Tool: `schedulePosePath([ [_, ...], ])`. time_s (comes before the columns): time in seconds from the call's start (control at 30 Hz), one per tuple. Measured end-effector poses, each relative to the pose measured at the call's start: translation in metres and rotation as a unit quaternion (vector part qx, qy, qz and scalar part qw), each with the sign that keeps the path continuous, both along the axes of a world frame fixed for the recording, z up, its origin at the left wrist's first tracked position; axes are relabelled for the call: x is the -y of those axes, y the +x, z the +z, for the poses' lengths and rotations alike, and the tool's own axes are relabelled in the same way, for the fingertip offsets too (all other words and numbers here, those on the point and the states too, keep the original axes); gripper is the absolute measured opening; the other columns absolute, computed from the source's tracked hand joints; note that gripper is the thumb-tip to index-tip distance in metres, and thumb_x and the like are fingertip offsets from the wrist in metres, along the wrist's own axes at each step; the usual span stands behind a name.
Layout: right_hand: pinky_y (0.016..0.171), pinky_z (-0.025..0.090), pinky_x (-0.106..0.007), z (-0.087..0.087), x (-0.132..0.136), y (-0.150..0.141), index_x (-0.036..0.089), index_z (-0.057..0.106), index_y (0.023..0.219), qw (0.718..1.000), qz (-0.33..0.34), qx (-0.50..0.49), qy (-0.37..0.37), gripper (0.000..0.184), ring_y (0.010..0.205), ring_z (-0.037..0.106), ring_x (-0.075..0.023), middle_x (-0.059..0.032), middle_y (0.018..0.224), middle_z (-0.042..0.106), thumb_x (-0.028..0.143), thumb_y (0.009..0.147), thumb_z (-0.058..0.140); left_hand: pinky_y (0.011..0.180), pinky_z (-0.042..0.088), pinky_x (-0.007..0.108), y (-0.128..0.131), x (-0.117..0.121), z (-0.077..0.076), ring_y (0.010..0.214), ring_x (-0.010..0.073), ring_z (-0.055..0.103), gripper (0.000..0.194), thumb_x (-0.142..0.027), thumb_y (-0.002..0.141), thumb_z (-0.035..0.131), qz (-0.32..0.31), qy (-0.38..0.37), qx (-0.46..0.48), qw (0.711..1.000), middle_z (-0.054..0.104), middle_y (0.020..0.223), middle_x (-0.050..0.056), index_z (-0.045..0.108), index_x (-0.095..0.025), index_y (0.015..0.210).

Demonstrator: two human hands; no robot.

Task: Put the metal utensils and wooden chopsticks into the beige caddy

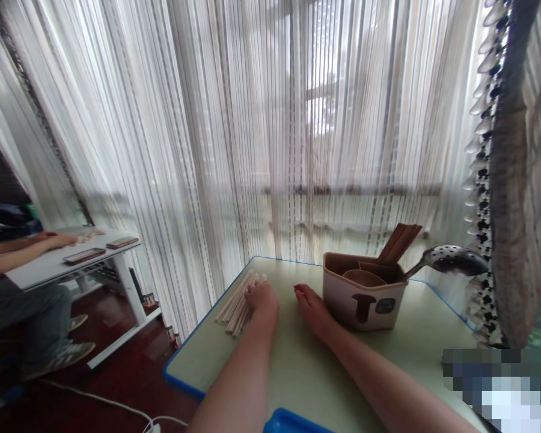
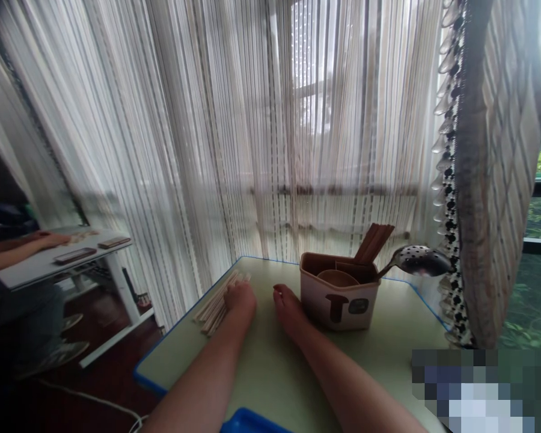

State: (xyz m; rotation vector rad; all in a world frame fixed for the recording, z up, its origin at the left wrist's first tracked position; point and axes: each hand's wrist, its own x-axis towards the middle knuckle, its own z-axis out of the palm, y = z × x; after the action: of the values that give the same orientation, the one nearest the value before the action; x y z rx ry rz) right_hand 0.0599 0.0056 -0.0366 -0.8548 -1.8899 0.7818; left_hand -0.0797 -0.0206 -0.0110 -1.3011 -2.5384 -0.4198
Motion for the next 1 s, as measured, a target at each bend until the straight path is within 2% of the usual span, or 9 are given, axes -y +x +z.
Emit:
schedulePosePath([
  [0.13, 0.091, 0.039, -0.036, 0.003, 0.005, 0.001, 0.016, 0.057, 0.104, 1.0, 0.0, 0.02, 0.007, 0.035, 0.103, 0.054, -0.0221, -0.0116, 0.109, 0.061, 0.038, 0.088, 0.035, 0.078, 0.044, 0.035, 0.003, -0.002, -0.004, 0.098, 0.024, 0.055, 0.036, -0.01, 0.085, 0.033, -0.024, -0.002, -0.015, 1.0, 0.063, 0.102, 0.014, 0.067, -0.015, 0.096],
  [0.3, 0.089, 0.04, -0.036, 0.005, 0.004, 0.002, 0.017, 0.057, 0.103, 1.0, -0.006, 0.015, -0.005, 0.034, 0.101, 0.055, -0.0221, -0.0113, 0.107, 0.061, 0.038, 0.088, 0.035, 0.077, 0.044, 0.035, 0.009, -0.002, -0.001, 0.097, 0.0246, 0.055, 0.04, -0.009, 0.085, 0.028, -0.052, -0.01, -0.006, 0.999, 0.063, 0.099, 0.013, 0.066, -0.016, 0.099],
  [0.43, 0.084, 0.043, -0.035, 0.002, 0.0, 0.003, 0.018, 0.056, 0.102, 1.0, -0.009, -0.003, -0.02, 0.033, 0.095, 0.057, -0.0212, -0.0094, 0.104, 0.062, 0.04, 0.088, 0.035, 0.078, 0.043, 0.036, 0.013, -0.001, 0.002, 0.101, 0.0254, 0.053, 0.039, -0.014, 0.087, 0.027, -0.022, 0.009, 0.0, 1.0, 0.059, 0.11, 0.014, 0.062, -0.017, 0.106],
  [0.5, 0.083, 0.043, -0.034, -0.001, -0.003, 0.003, 0.02, 0.056, 0.101, 1.0, -0.007, -0.014, -0.025, 0.033, 0.093, 0.059, -0.0203, -0.0081, 0.103, 0.063, 0.041, 0.088, 0.034, 0.08, 0.043, 0.036, 0.013, -0.002, 0.002, 0.103, 0.0258, 0.052, 0.039, -0.015, 0.087, 0.028, -0.008, -0.004, 0.008, 1.0, 0.057, 0.113, 0.016, 0.062, -0.015, 0.105],
  [0.6, 0.081, 0.044, -0.033, -0.003, -0.005, 0.002, 0.021, 0.056, 0.098, 0.999, -0.005, -0.027, -0.028, 0.033, 0.091, 0.059, -0.0195, -0.0067, 0.101, 0.063, 0.043, 0.088, 0.033, 0.082, 0.041, 0.038, 0.012, -0.003, 0.002, 0.103, 0.0255, 0.053, 0.04, -0.013, 0.086, 0.026, -0.021, -0.034, 0.027, 0.999, 0.058, 0.111, 0.016, 0.064, -0.014, 0.101],
  [0.77, 0.077, 0.045, -0.032, -0.004, -0.006, 0.001, 0.021, 0.057, 0.093, 0.999, 0.001, -0.038, -0.025, 0.034, 0.086, 0.059, -0.0188, -0.0058, 0.095, 0.064, 0.045, 0.087, 0.033, 0.081, 0.043, 0.04, 0.01, -0.004, 0.001, 0.099, 0.0263, 0.056, 0.042, -0.01, 0.086, 0.025, -0.04, -0.031, 0.039, 0.998, 0.061, 0.106, 0.016, 0.064, -0.014, 0.102],
  [1.0, 0.072, 0.045, -0.031, -0.001, -0.003, 0.002, 0.02, 0.058, 0.091, 0.998, -0.004, -0.062, -0.027, 0.037, 0.081, 0.059, -0.0187, -0.006, 0.091, 0.065, 0.048, 0.087, 0.033, 0.075, 0.047, 0.033, 0.012, -0.005, 0.003, 0.095, 0.0246, 0.06, 0.041, -0.009, 0.086, 0.028, -0.051, -0.061, 0.051, 0.996, 0.063, 0.104, 0.018, 0.066, -0.013, 0.101],
])
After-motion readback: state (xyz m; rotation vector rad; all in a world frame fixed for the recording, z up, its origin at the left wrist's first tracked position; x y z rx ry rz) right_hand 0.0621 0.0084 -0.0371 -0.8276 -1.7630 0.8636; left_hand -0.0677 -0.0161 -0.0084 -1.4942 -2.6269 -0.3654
